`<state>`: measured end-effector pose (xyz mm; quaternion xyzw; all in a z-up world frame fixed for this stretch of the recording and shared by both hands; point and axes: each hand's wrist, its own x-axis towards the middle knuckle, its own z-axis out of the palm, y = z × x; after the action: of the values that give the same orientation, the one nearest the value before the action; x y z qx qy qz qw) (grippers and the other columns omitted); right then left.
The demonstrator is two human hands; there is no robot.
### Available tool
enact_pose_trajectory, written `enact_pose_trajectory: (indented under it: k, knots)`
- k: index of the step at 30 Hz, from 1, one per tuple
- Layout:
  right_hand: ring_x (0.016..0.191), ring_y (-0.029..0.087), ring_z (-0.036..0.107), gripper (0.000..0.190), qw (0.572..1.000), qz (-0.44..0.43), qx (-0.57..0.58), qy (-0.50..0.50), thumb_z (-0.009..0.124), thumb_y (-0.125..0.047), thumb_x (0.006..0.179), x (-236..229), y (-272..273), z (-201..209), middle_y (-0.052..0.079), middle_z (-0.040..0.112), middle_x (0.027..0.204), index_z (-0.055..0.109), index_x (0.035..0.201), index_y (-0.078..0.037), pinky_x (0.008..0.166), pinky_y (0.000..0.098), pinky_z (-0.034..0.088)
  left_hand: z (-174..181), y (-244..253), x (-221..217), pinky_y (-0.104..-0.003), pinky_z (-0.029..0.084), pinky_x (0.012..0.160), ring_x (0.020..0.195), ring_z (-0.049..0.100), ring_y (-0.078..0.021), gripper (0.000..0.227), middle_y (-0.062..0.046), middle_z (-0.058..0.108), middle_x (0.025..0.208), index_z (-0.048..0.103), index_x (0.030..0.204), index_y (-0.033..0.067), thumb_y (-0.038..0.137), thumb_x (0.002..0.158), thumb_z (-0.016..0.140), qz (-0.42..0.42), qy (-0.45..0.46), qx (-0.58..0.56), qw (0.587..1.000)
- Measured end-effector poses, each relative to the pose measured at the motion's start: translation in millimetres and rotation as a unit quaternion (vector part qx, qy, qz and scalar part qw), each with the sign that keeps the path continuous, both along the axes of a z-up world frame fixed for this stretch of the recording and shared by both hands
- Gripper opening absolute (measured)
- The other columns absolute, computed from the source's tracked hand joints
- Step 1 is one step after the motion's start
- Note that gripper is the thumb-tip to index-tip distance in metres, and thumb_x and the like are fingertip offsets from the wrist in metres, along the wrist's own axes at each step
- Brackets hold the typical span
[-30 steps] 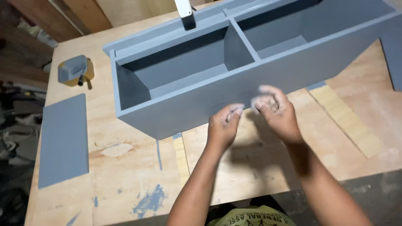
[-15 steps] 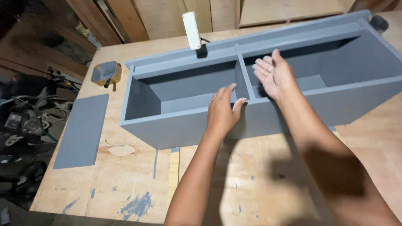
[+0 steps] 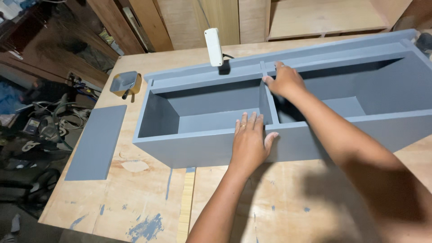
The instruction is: The person wipes a small gray rectangular panel on a wooden workbench with their hands, then moves it aside. They then wipe a larger gray rectangular panel on the same workbench. The person also briefly handles a gray cabinet-like structure.
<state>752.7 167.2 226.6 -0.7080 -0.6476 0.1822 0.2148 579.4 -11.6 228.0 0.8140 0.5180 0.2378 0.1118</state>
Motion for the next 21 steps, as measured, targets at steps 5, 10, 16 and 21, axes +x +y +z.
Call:
enact_pose_trajectory:
  k: [5, 10, 16, 21]
  knots:
    - [0.123, 0.046, 0.063, 0.053, 0.993, 0.046, 0.06, -0.089, 0.067, -0.034, 0.098, 13, 50, -6, 0.024, 0.069, 0.123, 0.062, 0.141, -0.004, 0.098, 0.0584, 0.054, -7, 27, 0, -0.06, 0.035, 0.117, 0.139, 0.049, -0.047, 0.062, -0.025, 0.058, 0.142, 0.057, 0.138, -0.0015, 0.042, 0.094, 0.065, 0.017, 0.015, 0.009, 1.0]
    - [0.126, 0.044, 0.062, 0.05, 0.983, 0.108, 0.101, -0.113, 0.065, -0.033, 0.099, -3, 81, -1, 0.023, 0.068, 0.126, 0.065, 0.14, -0.004, 0.104, 0.0533, 0.053, -10, 89, -3, -0.057, 0.04, 0.115, 0.135, 0.054, -0.0429, 0.059, -0.021, 0.061, 0.139, 0.061, 0.135, 0.003, 0.043, 0.093, 0.067, 0.043, 0.029, 0.036, 0.998]
    - [0.138, 0.042, 0.053, 0.055, 0.978, 0.14, 0.064, -0.143, 0.054, -0.042, 0.104, -17, 113, -11, 0.022, 0.061, 0.142, 0.058, 0.148, -0.009, 0.114, 0.0543, 0.042, -4, 147, -3, -0.055, 0.042, 0.113, 0.131, 0.058, -0.0445, 0.052, -0.024, 0.064, 0.132, 0.064, 0.13, -0.0009, 0.036, 0.094, 0.067, 0.023, 0.024, 0.055, 0.998]
    - [0.133, 0.045, 0.058, 0.061, 0.973, 0.153, -0.025, -0.169, 0.044, -0.05, 0.105, -15, 125, -17, 0.027, 0.067, 0.135, 0.064, 0.141, -0.006, 0.113, 0.0598, 0.04, -32, 217, -25, -0.051, 0.047, 0.108, 0.121, 0.064, -0.0438, 0.045, -0.024, 0.068, 0.12, 0.068, 0.12, -0.0017, 0.032, 0.091, 0.068, 0.109, 0.001, 0.083, 0.991]
